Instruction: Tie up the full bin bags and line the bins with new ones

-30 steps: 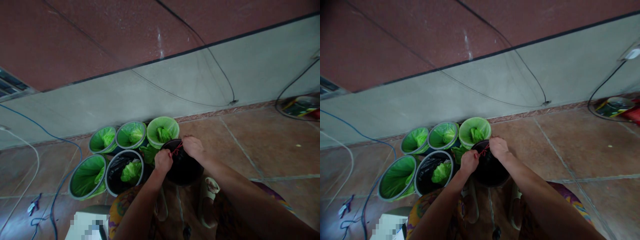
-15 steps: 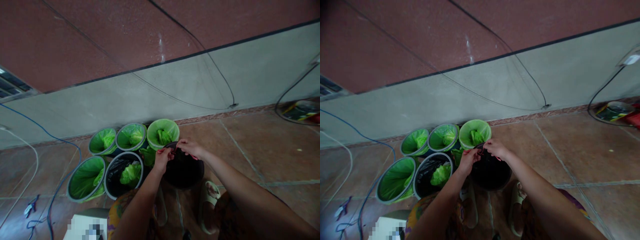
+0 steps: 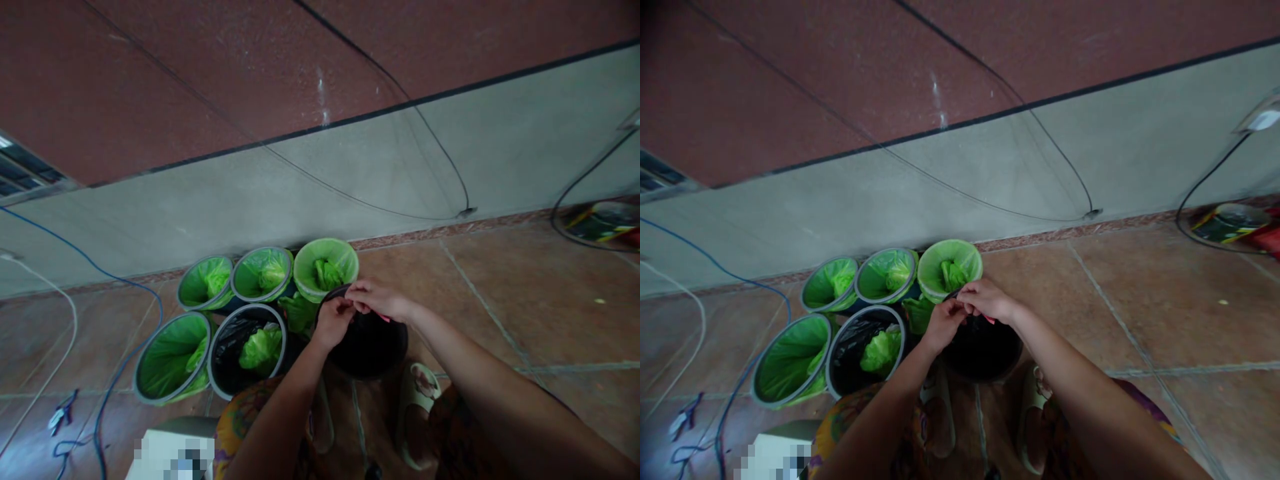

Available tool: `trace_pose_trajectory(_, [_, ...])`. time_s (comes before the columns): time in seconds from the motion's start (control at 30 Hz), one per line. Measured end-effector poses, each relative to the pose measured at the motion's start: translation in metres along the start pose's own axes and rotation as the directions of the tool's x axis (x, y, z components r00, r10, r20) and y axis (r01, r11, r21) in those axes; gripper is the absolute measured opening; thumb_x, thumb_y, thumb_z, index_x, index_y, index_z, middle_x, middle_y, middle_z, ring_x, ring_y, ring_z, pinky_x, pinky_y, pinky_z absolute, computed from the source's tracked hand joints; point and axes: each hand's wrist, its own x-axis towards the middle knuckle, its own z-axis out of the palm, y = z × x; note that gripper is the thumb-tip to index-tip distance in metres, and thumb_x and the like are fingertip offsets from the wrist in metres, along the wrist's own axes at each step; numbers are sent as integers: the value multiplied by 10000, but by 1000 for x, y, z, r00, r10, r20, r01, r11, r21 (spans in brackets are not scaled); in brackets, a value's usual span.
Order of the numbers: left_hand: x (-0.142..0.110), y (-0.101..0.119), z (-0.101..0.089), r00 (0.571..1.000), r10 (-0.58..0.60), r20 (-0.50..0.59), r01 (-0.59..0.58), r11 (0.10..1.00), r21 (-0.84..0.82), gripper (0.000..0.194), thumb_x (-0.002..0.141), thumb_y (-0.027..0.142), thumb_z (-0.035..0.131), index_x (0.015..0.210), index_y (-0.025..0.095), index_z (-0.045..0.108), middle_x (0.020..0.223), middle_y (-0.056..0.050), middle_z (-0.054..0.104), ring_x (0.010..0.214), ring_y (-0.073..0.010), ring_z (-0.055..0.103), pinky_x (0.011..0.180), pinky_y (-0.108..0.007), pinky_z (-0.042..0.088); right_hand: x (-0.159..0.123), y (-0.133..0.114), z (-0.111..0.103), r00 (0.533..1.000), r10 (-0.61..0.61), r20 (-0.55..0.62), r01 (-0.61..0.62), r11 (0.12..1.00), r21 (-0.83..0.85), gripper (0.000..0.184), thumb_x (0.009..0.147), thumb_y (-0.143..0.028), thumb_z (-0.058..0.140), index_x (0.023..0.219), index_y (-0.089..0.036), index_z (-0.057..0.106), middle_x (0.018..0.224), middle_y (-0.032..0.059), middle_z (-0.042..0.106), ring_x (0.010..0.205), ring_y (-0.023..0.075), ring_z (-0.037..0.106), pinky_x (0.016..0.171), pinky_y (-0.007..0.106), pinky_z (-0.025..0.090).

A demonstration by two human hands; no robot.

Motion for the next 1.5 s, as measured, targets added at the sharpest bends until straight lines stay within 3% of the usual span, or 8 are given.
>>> trace_pose_trajectory(0.13, [0, 0, -1, 998, -4, -57, 8, 998, 63, 172, 853, 290, 547, 741, 172, 604, 649, 23, 595, 562, -107, 562, 574, -228, 442, 6, -4, 1, 930, 127, -345, -21, 955, 295, 156, 913, -328, 521, 971, -208, 603, 831, 14, 698, 499, 67, 517, 491, 189, 447])
trace_pose_trajectory(0.2, [0, 0, -2, 997, -4, -82, 10, 997, 74, 190, 879, 285, 513, 735, 178, 576, 643, 26, 578, 546, -104, 554, 558, -223, 436, 7, -3, 2, 884, 214, -416, -74, 942, 327, 204, 912, -231, 486, 1084, -210, 592, 929, 35, 703, 523, 67, 539, 499, 189, 456])
trace_pose_trajectory(0.43, [3, -7, -3, 986, 101, -131, -82, 986, 142, 166, 916, 215, 444, 786, 178, 540, 660, 21, 566, 575, -103, 520, 582, -222, 417, 1, 10, 19, 986, 145, -86, -125, 971, 202, 556, 701, -46, 468, 1219, -202, 599, 1012, 34, 733, 564, 80, 589, 538, 194, 456])
trace_pose_trajectory(0.57, [2, -7, -3, 988, 100, -122, -80, 984, 157, 172, 919, 214, 436, 786, 176, 537, 648, 27, 548, 548, -97, 504, 546, -215, 399, 6, 17, 18, 998, 19, 62, -23, 998, 52, 480, 626, -55, 481, 1052, -171, 670, 797, 5, 717, 615, 104, 614, 573, 196, 434])
trace_pose_trajectory(0.83, [1, -5, -5, 983, 116, -139, -84, 973, 217, 202, 903, 261, 506, 843, 161, 671, 566, 43, 531, 500, -84, 472, 526, -198, 389, 14, 34, 13, 995, -91, 25, 95, 971, -218, 220, 611, -103, 534, 779, -170, 659, 585, -44, 625, 537, 96, 522, 537, 204, 355])
trace_pose_trajectory(1.07, [-3, 0, -2, 991, 31, -134, -10, 988, 154, 282, 926, 326, 504, 932, 159, 731, 538, 40, 547, 442, -79, 472, 447, -187, 387, 15, 33, 19, 993, -109, 40, 108, 993, 38, 276, 564, -72, 539, 788, -184, 655, 692, -18, 691, 661, 134, 621, 685, 243, 472])
trace_pose_trajectory(1.33, [-2, 2, -3, 985, -81, -152, 87, 996, 31, 262, 935, 307, 512, 959, 146, 716, 480, 70, 523, 346, -53, 437, 367, -159, 331, 12, 34, 25, 992, -115, 61, 98, 969, 227, 336, 583, -106, 576, 905, -160, 651, 631, -39, 648, 569, 118, 590, 618, 251, 465])
trace_pose_trajectory(1.5, [-3, 1, -3, 984, -84, -156, 92, 995, 44, 266, 928, 335, 525, 901, 153, 716, 474, 64, 535, 340, -55, 440, 361, -162, 327, 15, 38, 24, 990, -95, 108, 79, 987, 142, 342, 640, -118, 575, 973, -144, 652, 639, -31, 642, 596, 124, 597, 638, 251, 463])
